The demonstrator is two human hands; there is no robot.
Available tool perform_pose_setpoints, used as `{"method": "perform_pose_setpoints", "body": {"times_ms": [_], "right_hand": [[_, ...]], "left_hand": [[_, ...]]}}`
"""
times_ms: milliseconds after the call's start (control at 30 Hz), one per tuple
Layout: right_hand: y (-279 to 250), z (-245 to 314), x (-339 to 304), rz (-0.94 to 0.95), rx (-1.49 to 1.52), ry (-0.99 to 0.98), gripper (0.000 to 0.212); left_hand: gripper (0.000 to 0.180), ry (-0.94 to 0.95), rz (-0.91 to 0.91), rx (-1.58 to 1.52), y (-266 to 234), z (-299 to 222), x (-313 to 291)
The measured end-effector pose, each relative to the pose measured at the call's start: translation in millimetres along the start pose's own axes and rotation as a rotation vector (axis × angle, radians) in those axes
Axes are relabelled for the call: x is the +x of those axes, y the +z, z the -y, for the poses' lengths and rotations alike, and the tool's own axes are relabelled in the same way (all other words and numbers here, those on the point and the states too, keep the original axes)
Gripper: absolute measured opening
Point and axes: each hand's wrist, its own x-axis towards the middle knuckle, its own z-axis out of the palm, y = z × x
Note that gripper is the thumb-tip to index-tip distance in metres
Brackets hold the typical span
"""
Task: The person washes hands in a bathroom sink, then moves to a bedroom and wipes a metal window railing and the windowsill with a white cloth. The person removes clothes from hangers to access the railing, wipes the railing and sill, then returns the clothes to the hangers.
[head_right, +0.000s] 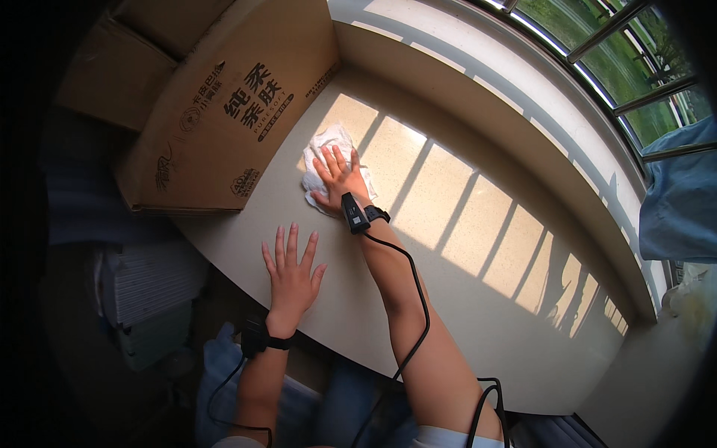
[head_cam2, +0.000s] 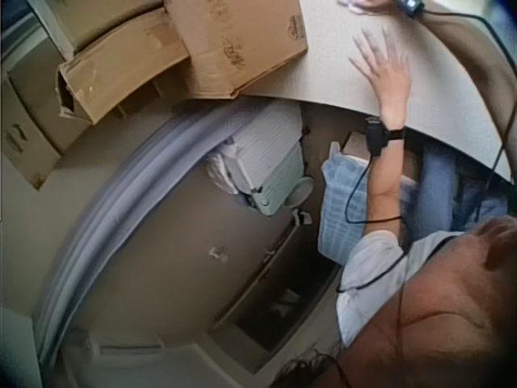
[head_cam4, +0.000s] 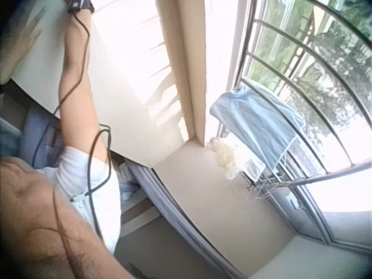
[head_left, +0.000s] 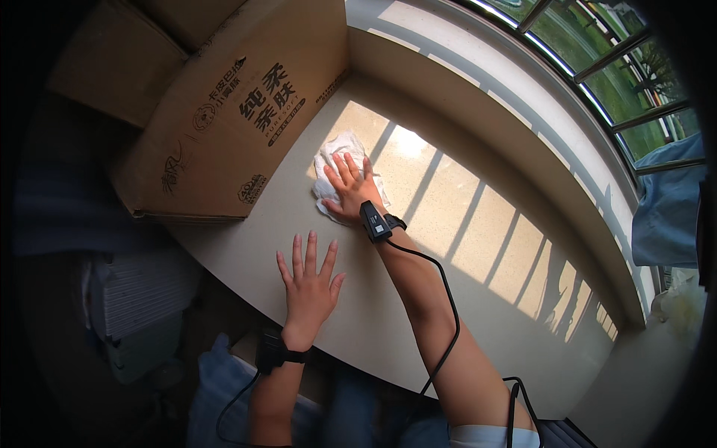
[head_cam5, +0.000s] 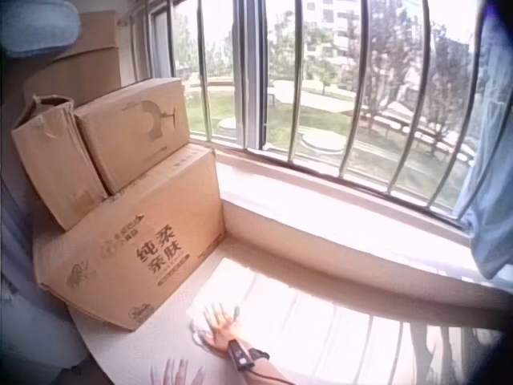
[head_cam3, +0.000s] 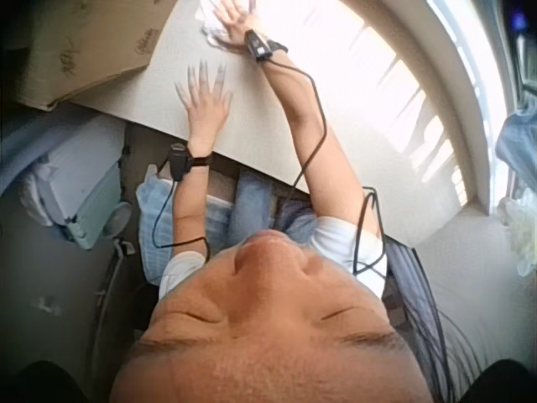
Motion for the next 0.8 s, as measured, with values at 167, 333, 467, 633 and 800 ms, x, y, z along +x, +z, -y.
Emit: {"method": "perform_pose_setpoints", "body": {"times_ms": [167,333,467,633,800], "right_hand": [[-59.8,-66.2,-175.1,-0.063,-0.075,0.261,0.073],[-113.5,-116.8,-375.6,-0.027,-0.239,1.029,0.071],[-106.4,-88.7,-423.5,-0.096,-0.197,1.367,0.071],[-72.4,-21.6,-350.7,-0.117,-0.181,1.455,0.073],[-18.7,93.9,-172.0,-0.060,-0.018,0.852,0.072]], "left_hand": [[0.060,0.089,0.008,0.001,7.0,-29.1,6.0],[0.059,0.134,-0.093,0.010,5.9,-62.3,-17.8],[0.060,0.142,-0.021,-0.036,-3.5,-69.8,-41.0],[0.059,0.160,-0.056,-0.026,2.8,-39.8,-32.6],[0.059,0.127,-0.067,-0.016,-6.9,30.6,-33.6]]}}
